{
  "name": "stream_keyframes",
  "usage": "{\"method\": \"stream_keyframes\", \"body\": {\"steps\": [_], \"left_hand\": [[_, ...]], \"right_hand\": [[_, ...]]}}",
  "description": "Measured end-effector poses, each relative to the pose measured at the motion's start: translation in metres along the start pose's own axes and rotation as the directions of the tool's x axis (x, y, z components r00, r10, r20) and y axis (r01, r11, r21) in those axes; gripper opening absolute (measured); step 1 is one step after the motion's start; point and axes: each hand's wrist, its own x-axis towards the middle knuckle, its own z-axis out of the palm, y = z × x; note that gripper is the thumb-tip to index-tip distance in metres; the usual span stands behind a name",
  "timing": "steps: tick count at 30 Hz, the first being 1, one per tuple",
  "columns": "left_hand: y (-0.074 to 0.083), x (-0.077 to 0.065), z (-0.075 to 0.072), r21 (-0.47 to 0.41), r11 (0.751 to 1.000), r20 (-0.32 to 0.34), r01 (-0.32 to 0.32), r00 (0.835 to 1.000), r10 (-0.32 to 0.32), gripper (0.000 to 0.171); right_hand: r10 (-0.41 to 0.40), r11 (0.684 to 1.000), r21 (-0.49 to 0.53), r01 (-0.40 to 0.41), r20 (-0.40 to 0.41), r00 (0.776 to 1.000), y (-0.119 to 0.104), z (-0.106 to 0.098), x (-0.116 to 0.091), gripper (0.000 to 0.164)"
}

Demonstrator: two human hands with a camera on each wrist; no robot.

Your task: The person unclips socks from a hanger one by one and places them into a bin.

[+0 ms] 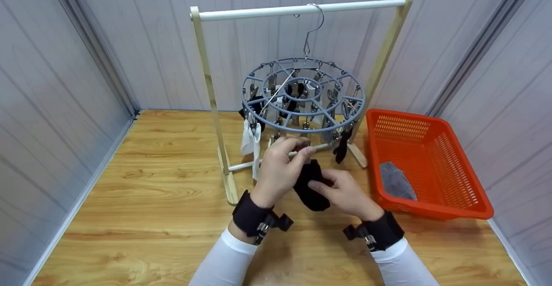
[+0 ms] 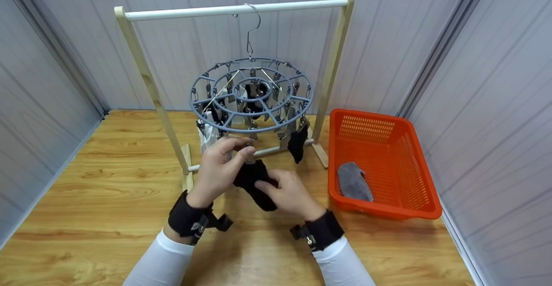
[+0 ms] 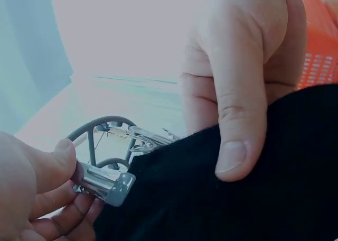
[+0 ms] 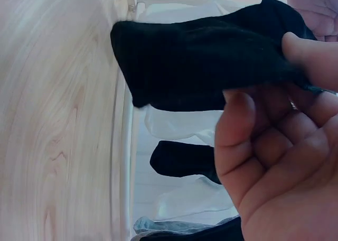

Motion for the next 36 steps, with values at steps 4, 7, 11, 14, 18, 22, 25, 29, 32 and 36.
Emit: {"method": "stream_keyframes", "body": {"steps": [4,7,11,14,18,22,25,29,32,36], "left_hand": [[-0.004,-0.001,-0.002,-0.018,1.000,-0.031,-0.023,0.999,0.022,0.017],[-0.005,-0.001,-0.003,-0.039,0.998,-0.045,-0.041,0.998,0.039,0.014],[-0.005,0.000,-0.002,-0.063,0.996,-0.062,-0.058,0.997,0.054,0.012],[-0.005,-0.001,-0.002,-0.074,0.995,-0.070,-0.067,0.996,0.062,0.012],[-0.006,-0.001,0.000,-0.072,0.995,-0.078,-0.068,0.995,0.062,0.014],[-0.008,-0.001,0.001,-0.064,0.996,-0.096,-0.069,0.993,0.062,0.013],[-0.007,-0.001,0.001,-0.063,0.996,-0.110,-0.070,0.992,0.062,0.011],[-0.005,0.000,0.001,-0.057,0.996,-0.115,-0.065,0.992,0.058,0.013],[-0.006,0.001,0.002,-0.052,0.997,-0.112,-0.063,0.992,0.057,0.013],[-0.007,0.001,0.001,-0.051,0.997,-0.113,-0.064,0.992,0.058,0.011]], "right_hand": [[-0.020,1.000,-0.008,0.020,-0.025,0.999,0.000,0.003,0.001,0.011],[-0.032,0.999,0.000,0.032,-0.047,0.998,-0.001,0.005,0.001,0.012],[-0.051,0.999,0.007,0.052,-0.088,0.995,-0.002,0.005,0.001,0.013],[-0.065,0.998,0.007,0.066,-0.110,0.992,-0.001,0.005,0.001,0.014],[-0.078,0.997,-0.005,0.078,-0.117,0.990,-0.001,0.002,0.001,0.014],[-0.070,0.997,-0.017,0.069,-0.113,0.991,-0.001,-0.004,0.000,0.014],[-0.054,0.998,-0.017,0.053,-0.104,0.993,-0.002,-0.011,-0.001,0.016],[-0.049,0.999,-0.027,0.047,-0.085,0.995,-0.003,-0.018,-0.002,0.029],[-0.053,0.998,-0.047,0.050,-0.083,0.995,-0.002,-0.023,-0.003,0.034],[-0.059,0.996,-0.071,0.053,-0.086,0.995,-0.002,-0.031,-0.004,0.032]]}}
